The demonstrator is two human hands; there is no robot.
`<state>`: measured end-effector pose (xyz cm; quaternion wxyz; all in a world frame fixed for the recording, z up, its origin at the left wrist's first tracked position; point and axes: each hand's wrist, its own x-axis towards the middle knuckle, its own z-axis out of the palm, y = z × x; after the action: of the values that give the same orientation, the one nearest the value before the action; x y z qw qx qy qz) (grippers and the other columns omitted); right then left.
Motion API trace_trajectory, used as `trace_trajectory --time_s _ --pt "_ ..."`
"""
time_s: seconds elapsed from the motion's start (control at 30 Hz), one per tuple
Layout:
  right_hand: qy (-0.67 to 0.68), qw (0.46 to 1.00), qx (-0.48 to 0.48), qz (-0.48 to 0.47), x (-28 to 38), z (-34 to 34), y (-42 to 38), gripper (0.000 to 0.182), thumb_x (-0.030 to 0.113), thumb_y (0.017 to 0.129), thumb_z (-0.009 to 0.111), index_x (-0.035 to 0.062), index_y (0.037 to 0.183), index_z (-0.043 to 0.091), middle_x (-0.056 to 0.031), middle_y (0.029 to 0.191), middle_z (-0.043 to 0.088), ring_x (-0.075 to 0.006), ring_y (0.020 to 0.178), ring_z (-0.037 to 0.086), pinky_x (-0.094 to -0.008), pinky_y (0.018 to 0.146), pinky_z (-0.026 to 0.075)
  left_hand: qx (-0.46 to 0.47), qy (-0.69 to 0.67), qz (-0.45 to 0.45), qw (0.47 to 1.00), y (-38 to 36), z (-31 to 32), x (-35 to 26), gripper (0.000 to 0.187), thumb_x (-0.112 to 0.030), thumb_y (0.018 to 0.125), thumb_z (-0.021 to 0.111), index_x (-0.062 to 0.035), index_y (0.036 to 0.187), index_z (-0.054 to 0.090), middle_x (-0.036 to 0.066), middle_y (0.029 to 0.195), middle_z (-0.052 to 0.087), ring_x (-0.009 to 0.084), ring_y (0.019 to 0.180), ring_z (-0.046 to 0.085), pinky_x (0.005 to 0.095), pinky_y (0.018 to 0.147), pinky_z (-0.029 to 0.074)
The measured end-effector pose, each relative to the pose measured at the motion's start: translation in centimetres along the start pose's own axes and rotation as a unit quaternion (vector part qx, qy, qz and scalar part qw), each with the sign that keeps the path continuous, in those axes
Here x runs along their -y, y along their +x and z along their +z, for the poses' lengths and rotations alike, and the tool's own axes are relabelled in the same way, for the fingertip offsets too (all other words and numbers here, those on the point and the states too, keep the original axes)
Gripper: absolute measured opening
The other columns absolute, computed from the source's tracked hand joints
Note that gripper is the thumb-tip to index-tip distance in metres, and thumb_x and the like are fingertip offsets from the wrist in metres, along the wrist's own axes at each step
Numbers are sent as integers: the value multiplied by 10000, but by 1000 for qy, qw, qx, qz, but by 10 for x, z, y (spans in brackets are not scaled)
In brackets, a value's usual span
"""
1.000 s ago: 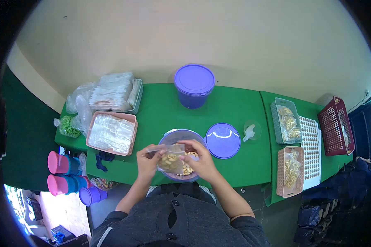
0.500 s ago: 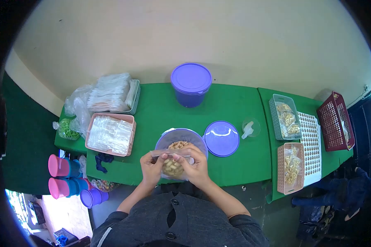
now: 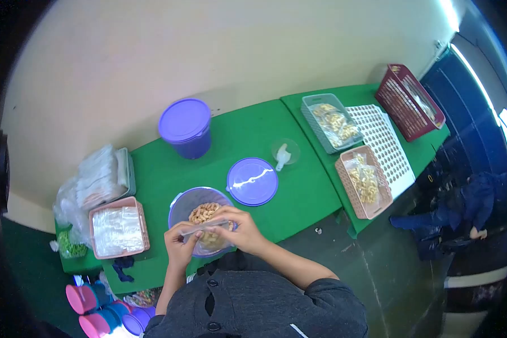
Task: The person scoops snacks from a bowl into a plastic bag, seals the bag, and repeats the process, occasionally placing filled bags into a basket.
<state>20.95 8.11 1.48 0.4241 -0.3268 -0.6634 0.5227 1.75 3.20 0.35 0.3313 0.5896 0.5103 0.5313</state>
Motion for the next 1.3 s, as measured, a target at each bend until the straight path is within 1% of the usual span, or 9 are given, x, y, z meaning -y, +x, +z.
trace_trajectory --time_s 0.23,0.47,0.57,0.67,0.8,0.93,1.0,1.1,1.3 --pt "4 1000 -19 -14 4 -8 -2 139 126 829 696 23 920 713 -87 887 665 -206 871 597 -344 820 453 3 29 37 999 0 8 6 106 -58 832 675 48 829 676 111 775 669 165 736 625 303 758 499" --pt "-95 989 115 -9 -3 -44 -8 279 255 942 557 21 1045 669 -85 1015 656 -187 916 584 -340 833 462 81 -44 -110 990 -1 -2 15 305 -240 937 574 44 966 685 165 883 695 262 959 656 349 871 480" --pt "-1 993 -74 92 -23 -106 -16 227 178 942 534 45 1065 671 -62 1028 661 -168 974 600 -330 844 485 -51 -33 -53 997 11 -33 32 367 -293 988 473 11 1095 647 138 1043 668 222 987 620 342 900 454" --pt "-25 868 -474 148 -55 -208 -33 198 134 933 547 -5 1018 660 -54 835 659 -119 690 591 -260 640 494 -254 82 -100 959 6 -137 122 366 -265 1003 434 11 1174 604 113 1102 642 199 1042 570 329 942 421" --pt "127 686 -715 -31 -140 -343 -97 246 59 918 570 -49 1139 548 -128 1025 604 -214 840 624 -278 688 545 -259 481 -124 829 -59 -261 241 484 -158 871 625 5 1303 479 210 1345 466 377 1213 461 424 1061 316" --pt "221 609 -761 -25 -165 -370 -137 386 135 908 601 -64 1219 488 -207 1140 557 -309 1034 570 -389 810 522 -220 540 -272 766 -94 -291 278 664 -176 759 738 15 1323 444 250 1393 399 435 1264 398 465 1070 312" --pt "-93 508 -820 247 -172 -361 -141 534 213 879 623 -48 1297 419 -291 1253 462 -397 1202 433 -498 964 399 -173 564 -368 719 -99 -293 287 864 -266 669 819 -60 1388 386 246 1437 351 422 1315 352 489 1071 316" --pt "-207 451 -842 211 -176 -320 -126 603 261 846 632 -21 1326 400 -340 1337 341 -439 1251 337 -513 1035 286 -186 608 -437 636 -77 -259 250 1056 -337 600 860 -181 1462 270 226 1476 300 409 1328 342 514 1062 324" --pt "-278 629 -709 157 -160 -240 -75 455 107 874 546 30 1308 434 -230 1260 339 -346 1130 418 -413 957 378 -189 584 -482 625 -64 -253 249 1051 -383 594 853 -299 1450 249 174 1397 394 352 1294 385 666 1021 241"
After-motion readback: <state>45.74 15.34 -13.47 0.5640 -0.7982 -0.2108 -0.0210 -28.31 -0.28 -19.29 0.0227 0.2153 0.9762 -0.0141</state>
